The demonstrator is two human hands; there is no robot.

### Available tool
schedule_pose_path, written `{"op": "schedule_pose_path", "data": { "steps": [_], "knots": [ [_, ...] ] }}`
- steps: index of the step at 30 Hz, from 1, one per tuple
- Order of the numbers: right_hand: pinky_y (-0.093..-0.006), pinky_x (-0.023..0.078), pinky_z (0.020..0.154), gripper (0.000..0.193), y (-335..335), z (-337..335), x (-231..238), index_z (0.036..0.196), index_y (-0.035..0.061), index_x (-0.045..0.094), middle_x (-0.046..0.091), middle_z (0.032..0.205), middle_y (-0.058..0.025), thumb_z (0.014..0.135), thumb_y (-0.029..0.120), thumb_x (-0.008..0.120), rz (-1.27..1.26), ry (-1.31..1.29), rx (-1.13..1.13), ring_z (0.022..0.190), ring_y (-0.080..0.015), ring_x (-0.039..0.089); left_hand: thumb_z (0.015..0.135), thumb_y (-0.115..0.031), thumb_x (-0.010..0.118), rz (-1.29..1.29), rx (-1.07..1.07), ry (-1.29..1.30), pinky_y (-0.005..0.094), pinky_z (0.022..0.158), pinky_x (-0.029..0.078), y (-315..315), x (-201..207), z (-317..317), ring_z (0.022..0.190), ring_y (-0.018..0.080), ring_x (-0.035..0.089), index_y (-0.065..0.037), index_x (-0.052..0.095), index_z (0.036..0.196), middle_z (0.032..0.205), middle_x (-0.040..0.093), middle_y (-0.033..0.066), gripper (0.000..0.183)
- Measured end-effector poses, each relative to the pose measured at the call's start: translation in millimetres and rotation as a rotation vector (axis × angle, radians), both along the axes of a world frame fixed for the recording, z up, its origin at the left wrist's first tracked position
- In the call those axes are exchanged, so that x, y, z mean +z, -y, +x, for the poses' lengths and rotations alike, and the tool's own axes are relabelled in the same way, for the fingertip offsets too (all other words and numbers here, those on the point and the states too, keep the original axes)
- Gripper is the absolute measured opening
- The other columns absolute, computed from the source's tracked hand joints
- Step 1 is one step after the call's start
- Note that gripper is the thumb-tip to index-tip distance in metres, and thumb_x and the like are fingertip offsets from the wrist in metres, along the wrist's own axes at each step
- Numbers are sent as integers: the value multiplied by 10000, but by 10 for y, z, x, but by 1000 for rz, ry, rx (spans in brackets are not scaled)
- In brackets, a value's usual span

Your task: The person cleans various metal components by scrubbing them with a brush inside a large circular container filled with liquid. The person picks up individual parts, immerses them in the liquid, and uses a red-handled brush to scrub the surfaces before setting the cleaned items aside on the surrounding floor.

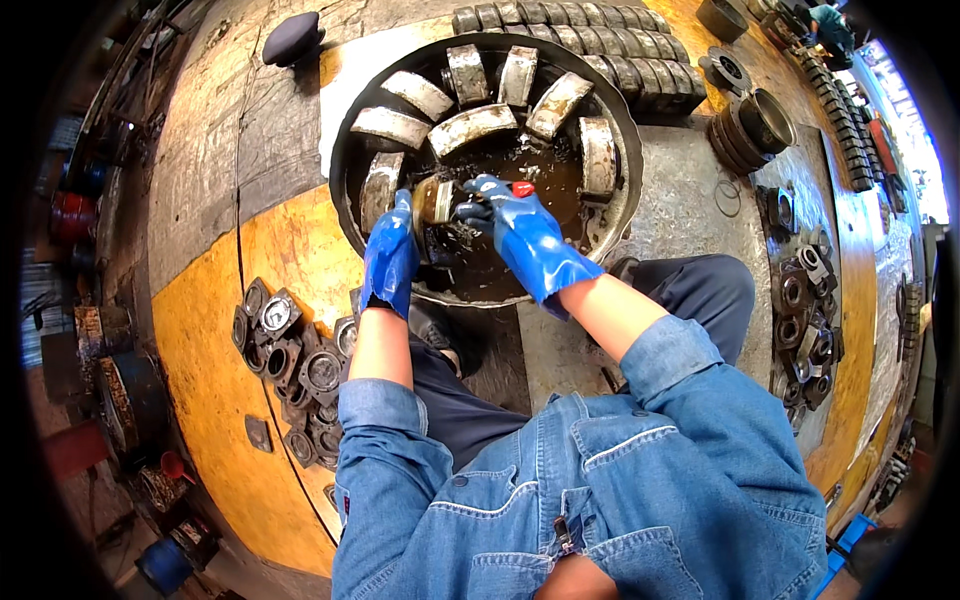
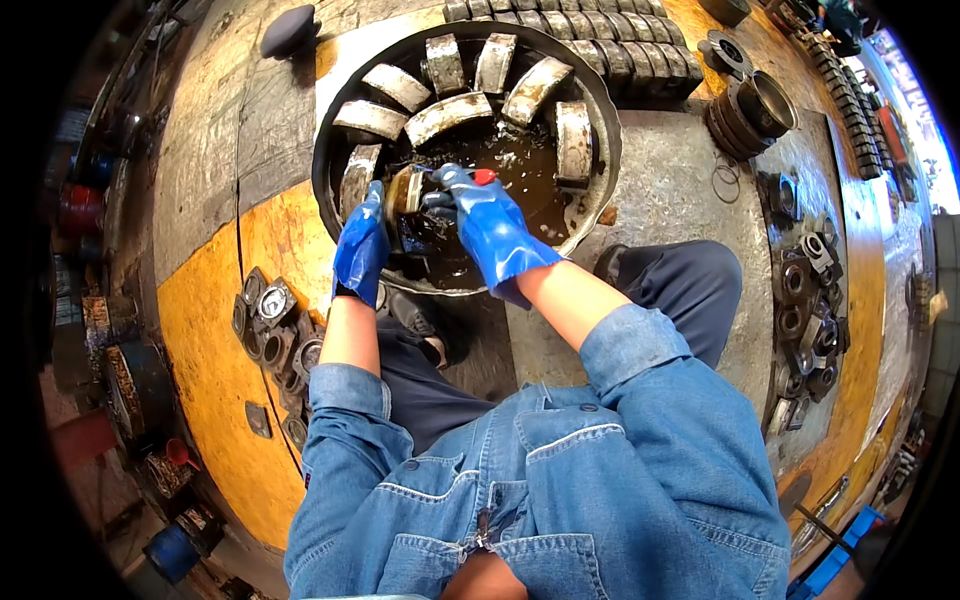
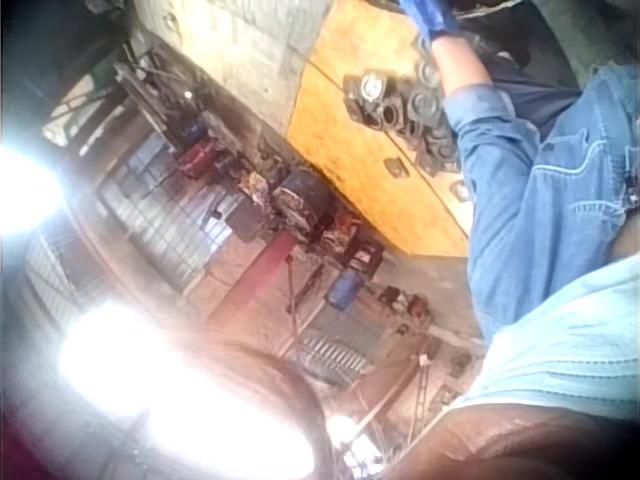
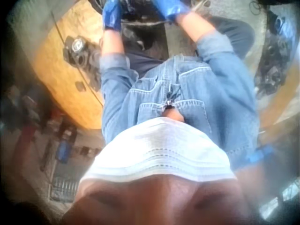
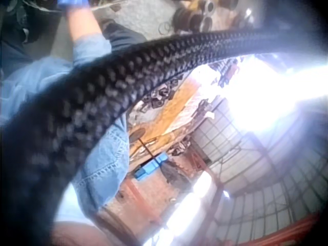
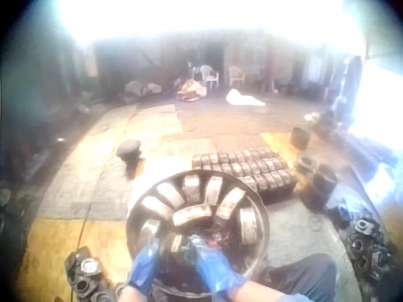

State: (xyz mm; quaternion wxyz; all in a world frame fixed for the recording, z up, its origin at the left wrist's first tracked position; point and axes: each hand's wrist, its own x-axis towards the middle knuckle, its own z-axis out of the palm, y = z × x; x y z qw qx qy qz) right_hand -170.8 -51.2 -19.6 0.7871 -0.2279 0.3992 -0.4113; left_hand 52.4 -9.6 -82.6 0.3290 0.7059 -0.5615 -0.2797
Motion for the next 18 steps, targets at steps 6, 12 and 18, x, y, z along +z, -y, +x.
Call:
{"op": "schedule_pose_path", "data": {
  "steps": [6,12,18],
  "knots": [
    [-303,580,828,414,-338,-316,-68,1281,-14,684,753,1044,-75,1050,329,670,-270,-471,374,916,-160,734,1095,-75,424,5,-133,443,516,815,569,25,238,-228,977,473,710,77,555,1351,1101,693,360,326],
    [-308,487,645,294,-257,-420,-46,845,50,739,660,733,-5,1016,259,622,-322,-697,541,686,-105,583,1070,-47,449,8,-119,441,514,849,571,16,237,-239,1010,473,712,75,525,1402,1042,700,370,362],
    [-267,555,804,357,-305,-220,0,1213,10,720,732,1005,-13,1046,324,694,-179,-165,153,883,-110,701,1105,-103,409,109,-78,100,508,845,566,92,-10,-85,1015,465,710,73,536,1398,1109,705,340,364]
  ]
}}
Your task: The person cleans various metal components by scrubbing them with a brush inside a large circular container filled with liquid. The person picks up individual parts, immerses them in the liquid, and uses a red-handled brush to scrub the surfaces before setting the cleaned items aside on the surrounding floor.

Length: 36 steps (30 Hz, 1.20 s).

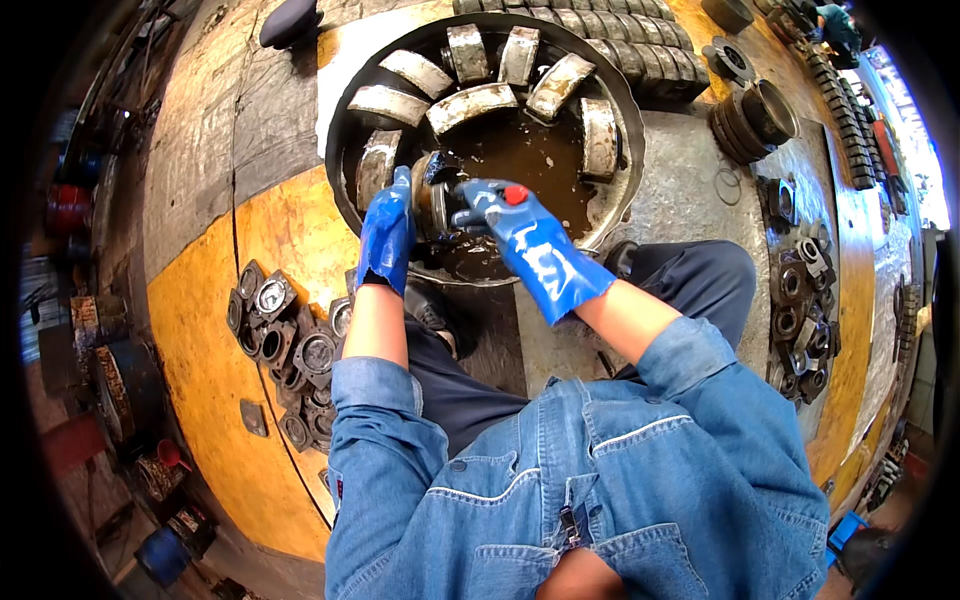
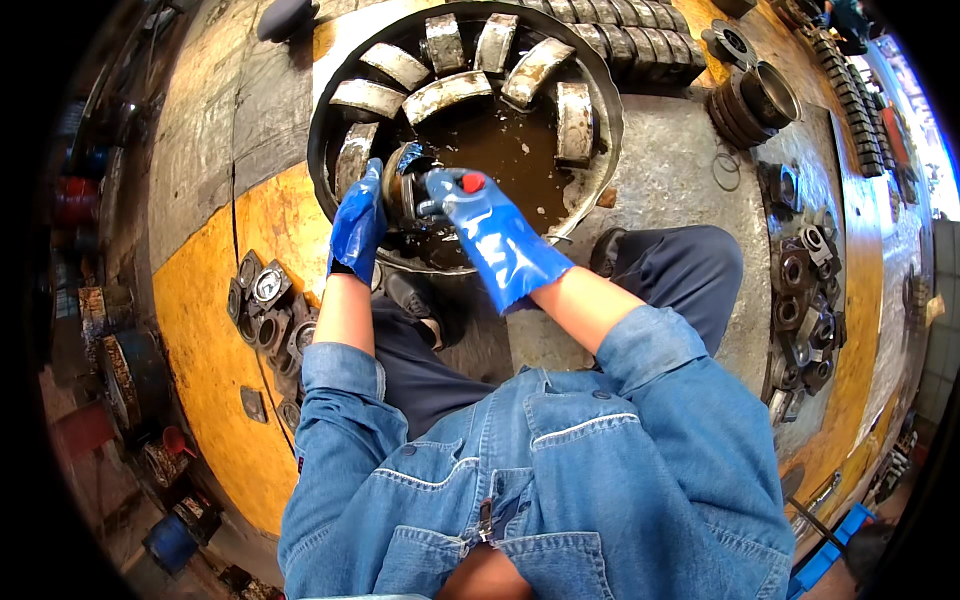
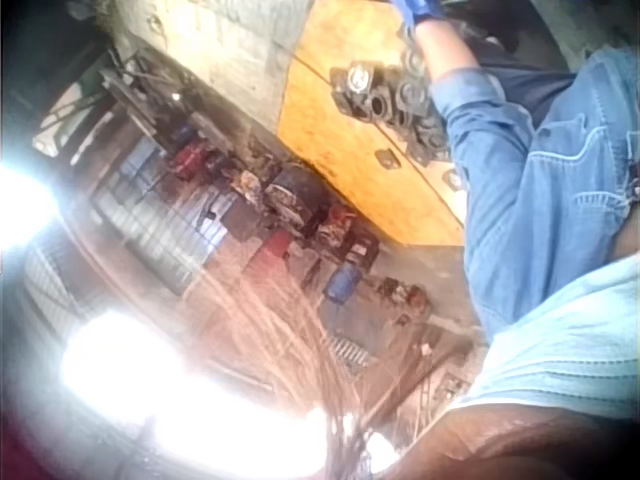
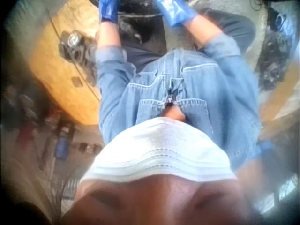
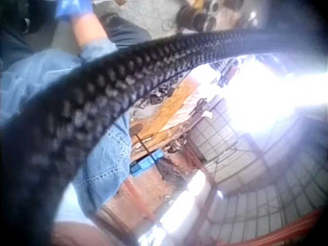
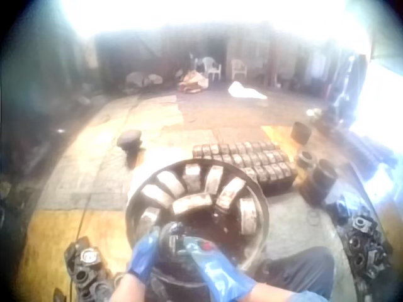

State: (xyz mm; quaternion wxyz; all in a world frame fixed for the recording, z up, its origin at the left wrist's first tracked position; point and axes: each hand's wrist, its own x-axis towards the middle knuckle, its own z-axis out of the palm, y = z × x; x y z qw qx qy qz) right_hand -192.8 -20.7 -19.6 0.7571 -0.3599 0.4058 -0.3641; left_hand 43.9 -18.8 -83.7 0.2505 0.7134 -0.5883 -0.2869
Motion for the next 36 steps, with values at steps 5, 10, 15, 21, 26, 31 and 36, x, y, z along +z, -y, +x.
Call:
{"op": "schedule_pose_path", "data": {
  "steps": [5,10,15,21,26,31,36],
  "knots": [
    [-273,555,737,310,-76,-233,-211,1127,22,751,749,882,-58,1039,304,658,-135,-434,294,805,-119,687,1095,-117,462,-10,-71,335,479,887,558,7,225,-176,1090,452,699,48,552,1422,1193,699,329,377],
    [-281,490,622,238,294,-238,-331,881,32,741,658,693,-7,981,236,668,-351,-718,402,654,-84,573,1070,-89,477,-103,-85,337,489,891,561,-42,239,-137,1101,466,694,46,565,1415,1150,705,337,381],
    [-352,533,673,233,670,-131,-442,893,44,762,711,738,-73,939,265,704,-341,-589,10,687,-146,644,1085,-116,445,26,24,31,479,896,556,-63,158,-71,1070,454,699,9,636,1343,1142,713,318,344],
    [-351,534,710,255,757,-15,-635,910,41,764,701,757,-79,955,280,689,-194,-455,-95,722,-145,633,1032,-16,472,69,56,25,505,896,546,-103,249,-85,1070,468,689,-19,649,1311,1117,717,306,331],
    [-369,528,694,312,651,-329,-824,840,54,738,700,737,-106,957,330,653,-224,-674,143,676,-179,629,1015,-4,485,-89,-135,260,519,907,542,-10,372,-250,1096,490,669,-43,642,1329,1115,709,312,353],
    [-283,508,728,231,318,-458,-173,1007,64,754,734,874,-40,982,287,700,-113,-580,385,760,-117,641,986,-12,535,-175,-159,319,550,801,542,-107,394,-158,968,510,687,-44,628,1247,1001,704,324,279],
    [-256,513,729,303,291,-446,-230,1081,31,728,712,925,-53,1034,322,657,103,-60,-22,826,-116,663,1077,-244,480,-98,-22,34,510,821,538,-118,364,-217,970,477,687,9,666,1208,1007,710,321,340]
  ]
}}
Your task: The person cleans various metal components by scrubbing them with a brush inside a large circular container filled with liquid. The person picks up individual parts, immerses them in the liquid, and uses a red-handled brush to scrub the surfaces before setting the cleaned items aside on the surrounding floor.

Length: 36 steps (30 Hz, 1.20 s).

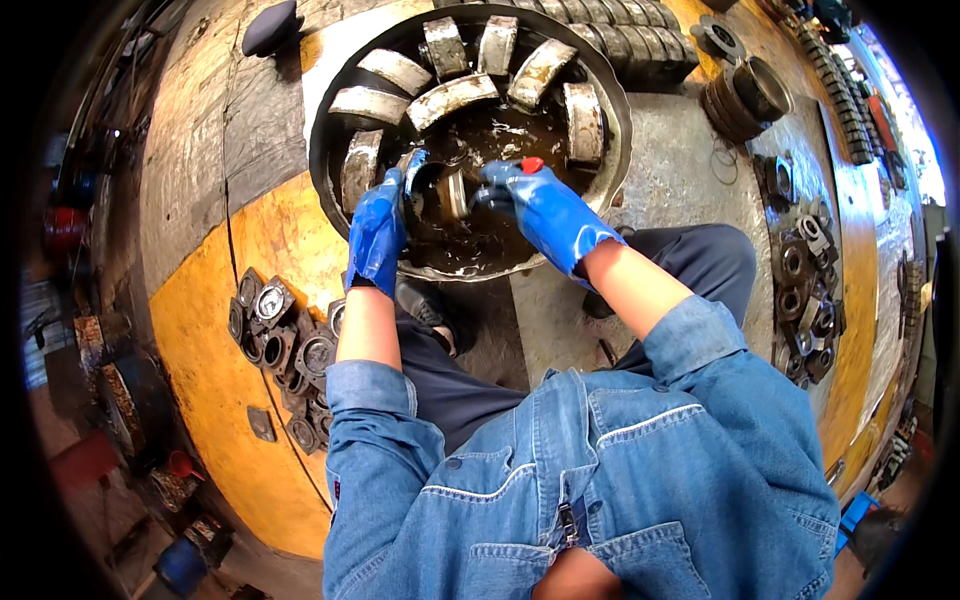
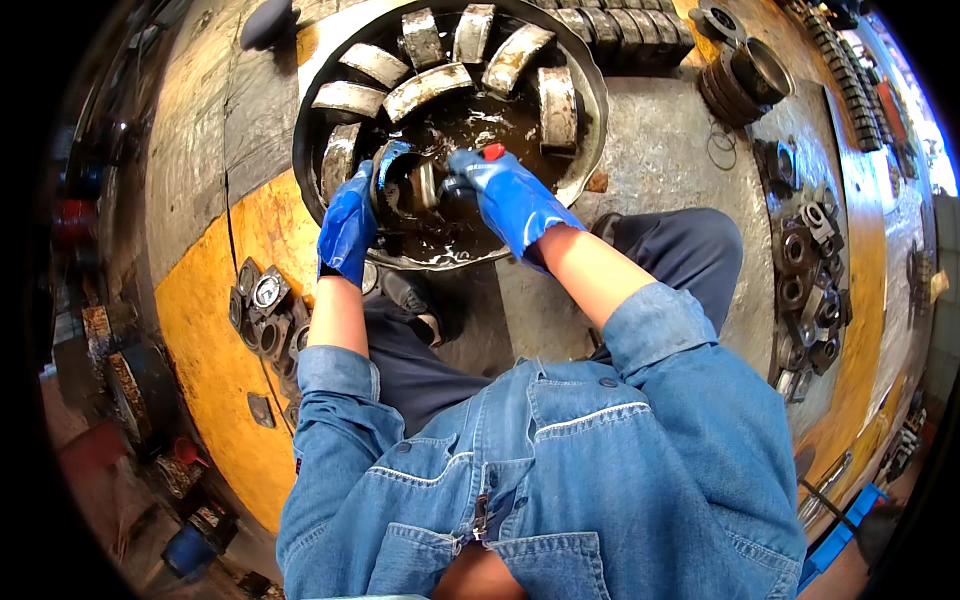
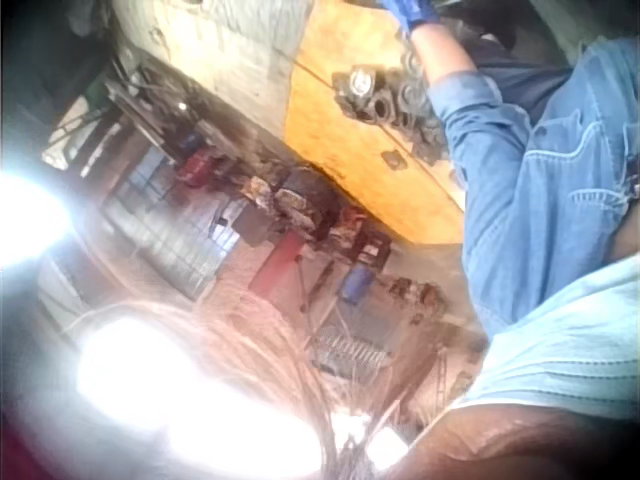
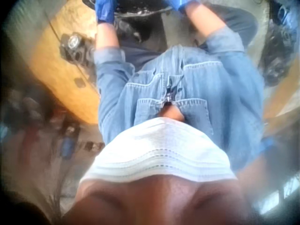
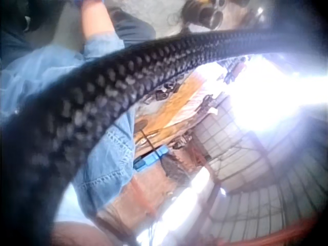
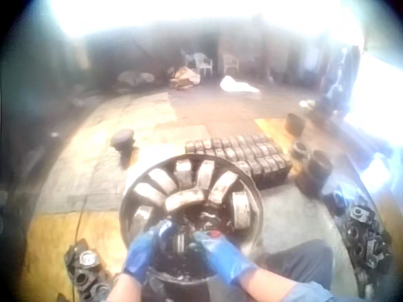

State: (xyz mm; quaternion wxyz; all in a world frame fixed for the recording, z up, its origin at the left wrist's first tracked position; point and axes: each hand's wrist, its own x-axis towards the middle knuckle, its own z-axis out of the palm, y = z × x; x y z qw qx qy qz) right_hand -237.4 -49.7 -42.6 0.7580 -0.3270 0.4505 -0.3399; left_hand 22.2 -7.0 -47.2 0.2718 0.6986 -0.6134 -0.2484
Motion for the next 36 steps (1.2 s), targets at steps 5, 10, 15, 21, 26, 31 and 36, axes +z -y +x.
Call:
{"op": "schedule_pose_path", "data": {
  "steps": [5,10,15,21,26,31,36],
  "knots": [
    [-387,636,756,151,191,343,-507,1133,144,686,723,1019,-80,1025,245,714,666,216,-420,941,-261,753,1095,-163,456,-144,-74,316,490,911,542,-4,-79,4,1075,469,686,46,653,1296,1156,702,325,351],
    [-404,644,700,311,177,590,-450,1208,166,618,752,1047,-136,1024,402,701,1112,548,-861,890,-300,764,1067,-11,466,-89,-57,196,440,955,564,-64,-168,141,1124,409,703,59,620,1372,1211,710,297,349],
    [-384,647,638,247,186,829,-610,1238,187,593,760,1082,-150,1057,343,653,1007,557,-739,878,-270,770,1124,-101,427,144,121,-115,360,948,578,-70,-502,436,1053,282,711,79,579,1420,1236,717,236,378],
    [-312,568,985,402,755,346,-859,1468,162,593,709,1349,-107,1074,106,533,-410,-205,408,1174,-242,702,1152,-356,420,406,566,-1004,331,1059,528,152,5,-94,1161,229,680,52,593,1426,1301,708,168,520],
    [-303,570,867,302,1090,436,-267,1309,114,643,721,1188,-101,1014,136,584,-546,-503,796,1022,-233,703,1127,-398,484,398,572,-1143,371,1088,515,156,-36,-56,1201,237,667,26,596,1436,1355,689,142,536],
    [-294,572,748,228,999,533,178,1150,66,694,734,1028,-95,954,166,635,-918,-746,1218,871,-224,704,1123,-370,501,365,513,-1209,379,1063,521,132,-102,34,1154,235,681,8,624,1405,1300,708,146,487],
    [-286,575,630,210,608,538,330,992,19,744,746,867,-89,894,195,685,-1780,-792,1572,719,-215,706,1119,-342,525,144,267,-854,314,939,556,-46,-250,237,1010,190,703,46,683,1297,1173,748,125,455]
  ]
}}
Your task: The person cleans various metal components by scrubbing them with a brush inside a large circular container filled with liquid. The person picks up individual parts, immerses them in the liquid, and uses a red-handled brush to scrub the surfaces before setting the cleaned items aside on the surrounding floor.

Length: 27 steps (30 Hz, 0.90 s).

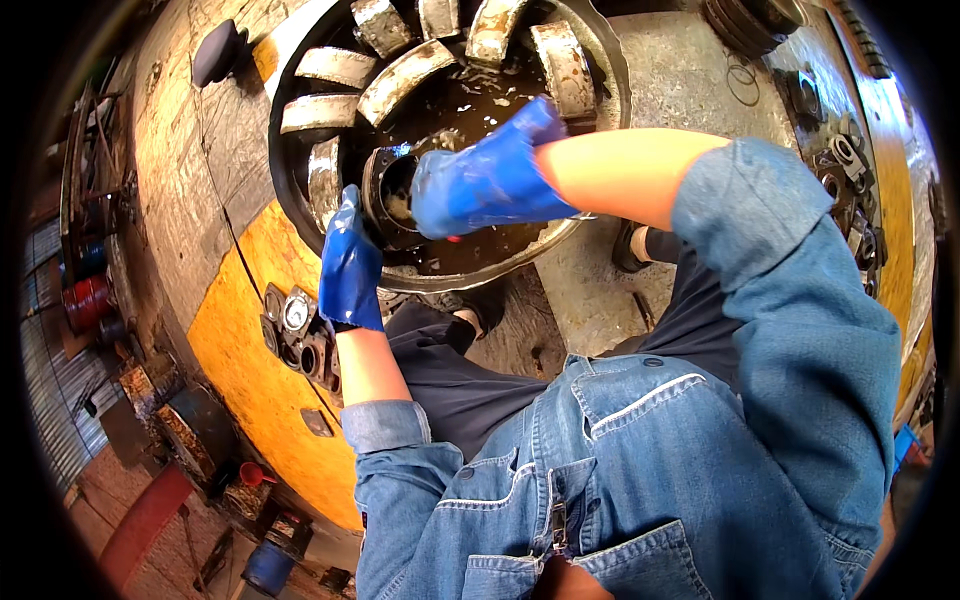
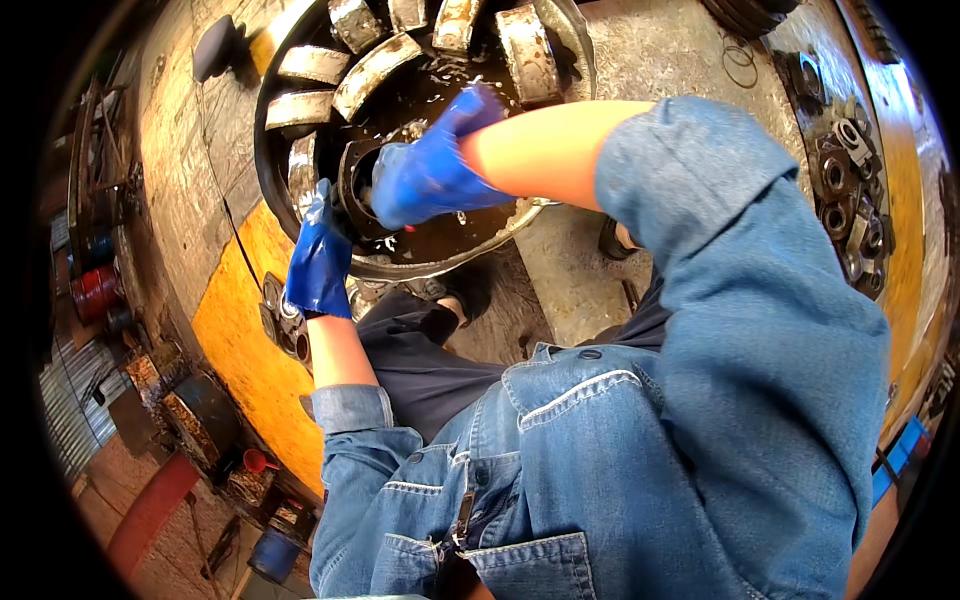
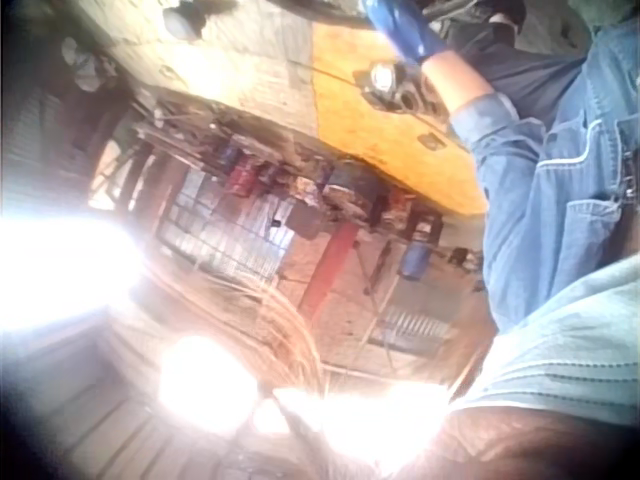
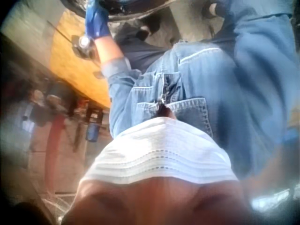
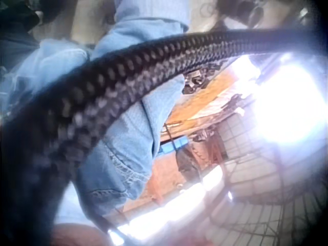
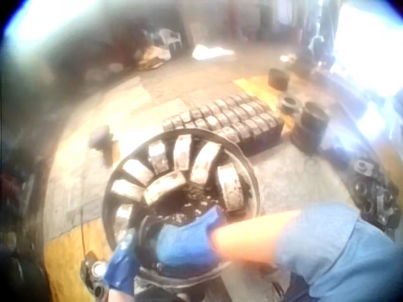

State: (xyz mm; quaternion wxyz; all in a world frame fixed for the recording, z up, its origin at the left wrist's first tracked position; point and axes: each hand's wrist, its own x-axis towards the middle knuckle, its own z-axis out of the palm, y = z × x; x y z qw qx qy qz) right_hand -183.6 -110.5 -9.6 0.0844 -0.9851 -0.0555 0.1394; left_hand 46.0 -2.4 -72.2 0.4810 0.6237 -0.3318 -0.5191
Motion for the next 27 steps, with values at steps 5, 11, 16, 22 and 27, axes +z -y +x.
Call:
{"op": "schedule_pose_path", "data": {
  "steps": [5,11,16,22,27],
  "knots": [
    [-379,564,533,124,-181,-96,-507,650,44,695,663,680,-54,758,92,732,-186,557,-12,629,-213,665,1111,-338,546,141,119,-294,283,882,557,134,179,-284,969,157,699,76,706,1241,1129,760,120,462],
    [-428,539,548,117,37,-29,-769,764,66,665,637,745,-119,835,159,671,-572,736,-96,634,-249,662,1093,-356,569,54,108,-398,294,911,562,163,122,-309,996,175,710,83,701,1260,1150,761,129,488],
    [-479,603,768,153,-81,400,-461,975,109,783,741,1052,-97,938,193,659,290,-163,-819,915,-335,753,1098,-367,556,162,128,-313,302,887,578,149,141,-233,966,195,727,80,706,1248,1130,769,134,496],
    [-401,573,838,258,-114,-37,-546,1050,47,783,770,898,-138,921,254,698,989,281,-1279,903,-279,754,1110,-415,519,204,101,-258,305,876,587,200,131,-257,967,198,738,63,709,1254,1127,773,134,535],
    [-320,617,819,328,-393,-4,-906,1261,5,687,751,1118,-133,1010,216,679,2146,519,-1623,917,-223,750,1147,-315,458,236,81,-188,303,897,585,192,177,-279,1037,199,724,49,667,1337,1197,756,148,460]
  ]
}}
